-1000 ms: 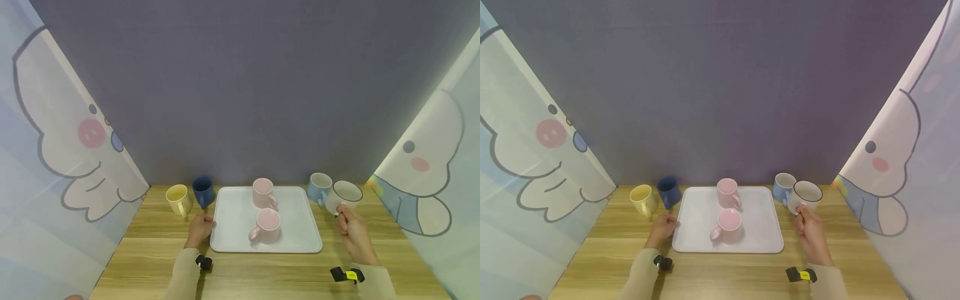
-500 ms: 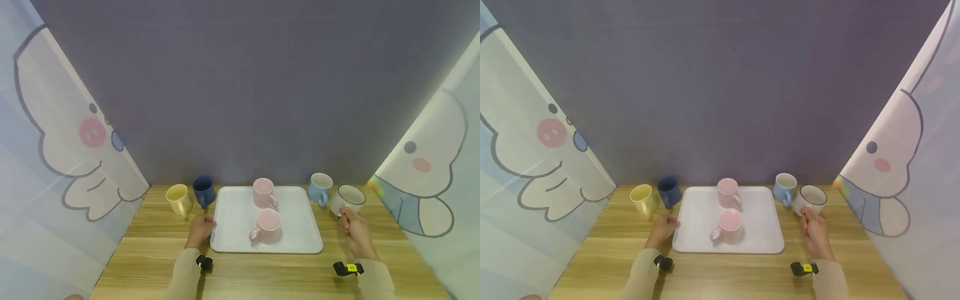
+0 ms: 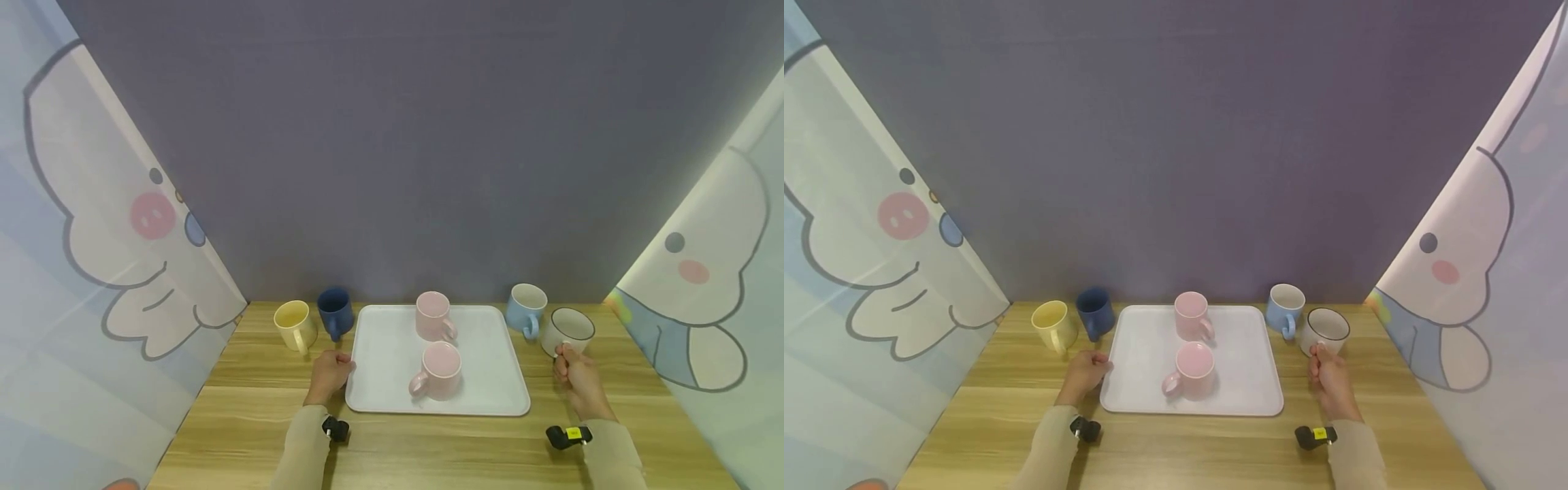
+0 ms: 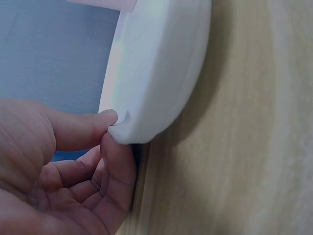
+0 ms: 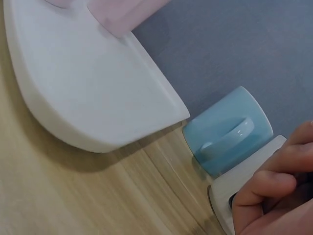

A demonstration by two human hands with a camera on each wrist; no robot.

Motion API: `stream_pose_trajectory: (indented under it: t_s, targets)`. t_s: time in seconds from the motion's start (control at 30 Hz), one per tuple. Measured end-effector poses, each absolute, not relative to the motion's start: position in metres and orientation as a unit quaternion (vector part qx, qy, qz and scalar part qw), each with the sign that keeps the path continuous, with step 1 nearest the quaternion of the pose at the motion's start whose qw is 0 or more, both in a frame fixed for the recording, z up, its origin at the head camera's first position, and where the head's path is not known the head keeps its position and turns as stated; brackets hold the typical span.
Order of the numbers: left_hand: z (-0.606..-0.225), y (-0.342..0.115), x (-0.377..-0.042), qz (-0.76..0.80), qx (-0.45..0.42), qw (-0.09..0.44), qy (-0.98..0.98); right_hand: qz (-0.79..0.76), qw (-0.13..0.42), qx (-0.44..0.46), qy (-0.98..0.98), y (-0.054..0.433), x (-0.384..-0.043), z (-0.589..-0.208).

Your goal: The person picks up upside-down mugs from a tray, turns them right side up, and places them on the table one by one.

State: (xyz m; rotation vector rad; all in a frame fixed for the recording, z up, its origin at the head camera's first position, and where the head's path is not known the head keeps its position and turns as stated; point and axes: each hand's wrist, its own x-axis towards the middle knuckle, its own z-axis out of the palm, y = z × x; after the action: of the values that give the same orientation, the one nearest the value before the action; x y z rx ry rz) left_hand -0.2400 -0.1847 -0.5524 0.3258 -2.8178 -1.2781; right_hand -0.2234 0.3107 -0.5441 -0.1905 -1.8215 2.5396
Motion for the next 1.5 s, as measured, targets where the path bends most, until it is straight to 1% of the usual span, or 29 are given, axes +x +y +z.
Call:
stream_pose_trajectory:
  t_s: [0.3, 0.63, 0.77, 0.87, 0.97, 1.1, 1.2, 1.27, 1.37, 1.5]
  targets:
    - [-0.553, -0.185, -0.240, -0.417, 0.106, 0.013, -0.903, 0.787, -0.023, -0.070, -0.613, 0.316, -0.227, -0.542]
    - [-0.552, -0.185, -0.242, -0.418, 0.118, 0.000, -0.901, 0.771, -0.024, -0.068, -0.633, 0.318, -0.229, -0.540]
    - [-0.551, -0.183, -0.241, -0.423, 0.118, 0.007, -0.899, 0.771, -0.026, -0.065, -0.633, 0.318, -0.229, -0.540]
    - [-0.550, -0.182, -0.240, -0.427, 0.117, 0.013, -0.896, 0.768, -0.022, -0.089, -0.634, 0.317, -0.227, -0.539]
    - [-0.550, -0.181, -0.239, -0.429, 0.117, 0.015, -0.895, 0.769, 0.003, -0.149, -0.621, 0.312, -0.223, -0.534]
    - [-0.551, -0.181, -0.239, -0.427, 0.116, 0.015, -0.897, 0.773, 0.091, -0.232, -0.584, 0.301, -0.219, -0.526]
    - [-0.552, -0.182, -0.239, -0.422, 0.108, 0.019, -0.900, 0.760, 0.153, -0.243, -0.584, 0.290, -0.220, -0.520]
    - [-0.552, -0.182, -0.240, -0.420, 0.104, 0.021, -0.901, 0.745, 0.167, -0.236, -0.601, 0.283, -0.222, -0.517]
    - [-0.553, -0.182, -0.240, -0.418, 0.104, 0.021, -0.902, 0.717, 0.155, -0.218, -0.644, 0.273, -0.226, -0.514]
    - [-0.554, -0.183, -0.241, -0.419, 0.108, 0.018, -0.901, 0.679, 0.094, -0.170, -0.708, 0.258, -0.233, -0.510]
